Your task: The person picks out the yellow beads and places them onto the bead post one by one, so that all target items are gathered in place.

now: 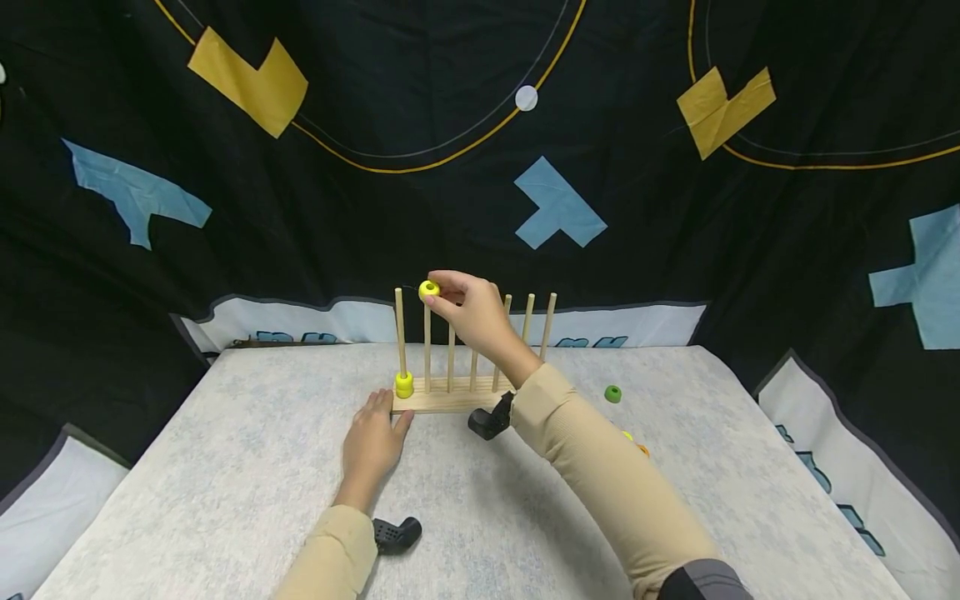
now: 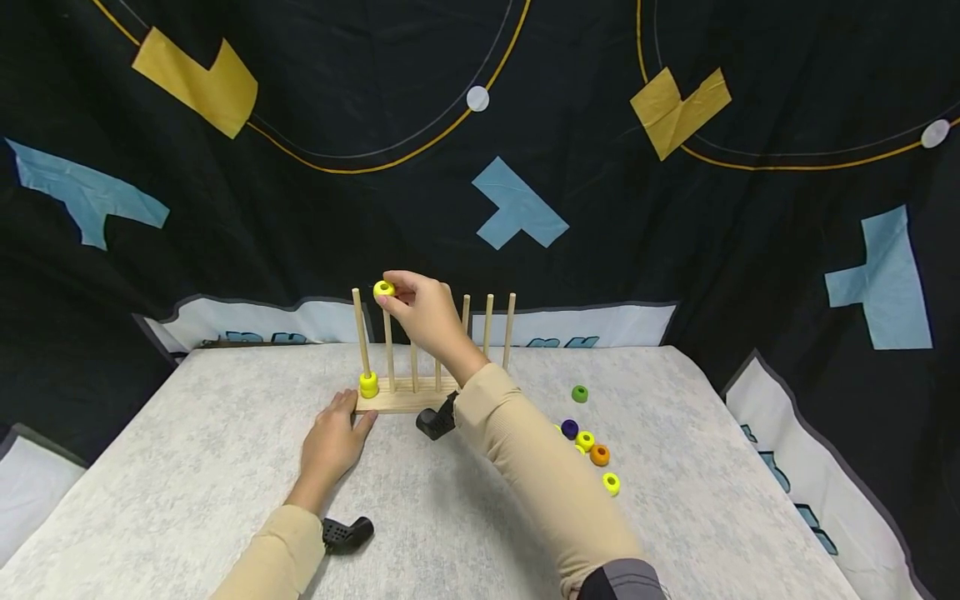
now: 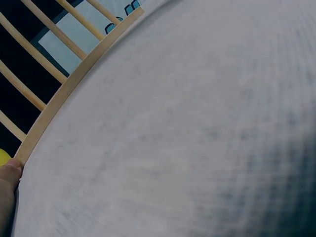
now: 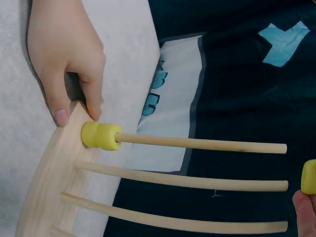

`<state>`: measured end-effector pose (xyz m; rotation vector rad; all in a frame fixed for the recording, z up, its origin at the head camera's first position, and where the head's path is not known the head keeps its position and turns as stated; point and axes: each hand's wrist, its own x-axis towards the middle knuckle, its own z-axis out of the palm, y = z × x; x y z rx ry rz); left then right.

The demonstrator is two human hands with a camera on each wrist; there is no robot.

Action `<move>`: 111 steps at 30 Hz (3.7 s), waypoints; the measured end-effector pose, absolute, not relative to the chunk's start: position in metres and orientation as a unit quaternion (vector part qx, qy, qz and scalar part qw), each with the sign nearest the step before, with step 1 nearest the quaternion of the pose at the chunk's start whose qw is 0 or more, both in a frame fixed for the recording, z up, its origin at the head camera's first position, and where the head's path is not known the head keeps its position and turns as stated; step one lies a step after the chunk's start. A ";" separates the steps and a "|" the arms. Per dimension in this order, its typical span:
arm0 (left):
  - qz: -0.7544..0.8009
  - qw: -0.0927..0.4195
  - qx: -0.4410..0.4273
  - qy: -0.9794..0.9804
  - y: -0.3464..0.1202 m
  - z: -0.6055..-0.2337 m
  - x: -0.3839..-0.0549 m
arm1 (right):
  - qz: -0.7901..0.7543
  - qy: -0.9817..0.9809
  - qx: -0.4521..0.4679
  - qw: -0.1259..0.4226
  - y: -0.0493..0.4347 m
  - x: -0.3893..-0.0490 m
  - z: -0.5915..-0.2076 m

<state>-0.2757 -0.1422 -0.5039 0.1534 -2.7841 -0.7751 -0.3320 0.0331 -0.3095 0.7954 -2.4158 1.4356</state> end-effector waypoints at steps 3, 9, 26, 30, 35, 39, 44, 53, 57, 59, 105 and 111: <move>-0.268 0.123 0.054 -0.954 -0.142 -0.504 -0.275 | 0.493 -0.821 0.270 0.101 0.025 -0.334 -0.305; -0.271 0.121 0.057 -0.953 -0.141 -0.503 -0.275 | 0.491 -0.827 0.258 0.097 0.013 -0.339 -0.300; -0.266 0.121 0.058 -0.955 -0.141 -0.500 -0.274 | 0.475 -0.838 0.253 0.088 -0.008 -0.345 -0.302; -0.263 0.119 0.056 -0.956 -0.141 -0.501 -0.275 | 0.464 -0.842 0.259 0.093 -0.010 -0.344 -0.303; -0.263 0.116 0.059 -0.956 -0.140 -0.502 -0.275 | 0.451 -0.849 0.261 0.090 -0.012 -0.342 -0.304; -0.263 0.116 0.059 -0.956 -0.140 -0.501 -0.275 | 0.440 -0.854 0.262 0.090 -0.013 -0.342 -0.304; -0.263 0.118 0.057 -0.956 -0.140 -0.502 -0.275 | 0.433 -0.857 0.260 0.099 -0.013 -0.342 -0.307; -0.267 0.116 0.059 -0.955 -0.140 -0.501 -0.274 | 0.446 -0.840 0.280 0.129 -0.009 -0.339 -0.309; -0.268 0.116 0.061 -0.954 -0.140 -0.500 -0.273 | 0.460 -0.826 0.297 0.136 -0.004 -0.336 -0.307; -0.268 0.118 0.062 -0.954 -0.140 -0.500 -0.273 | 0.464 -0.821 0.303 0.140 -0.001 -0.334 -0.306; -0.259 0.126 0.054 -0.956 -0.140 -0.499 -0.272 | 0.500 -0.804 0.309 0.090 0.082 -0.277 -0.362; -0.258 0.129 0.053 -0.956 -0.140 -0.499 -0.272 | 0.501 -0.808 0.299 0.079 0.096 -0.273 -0.373</move>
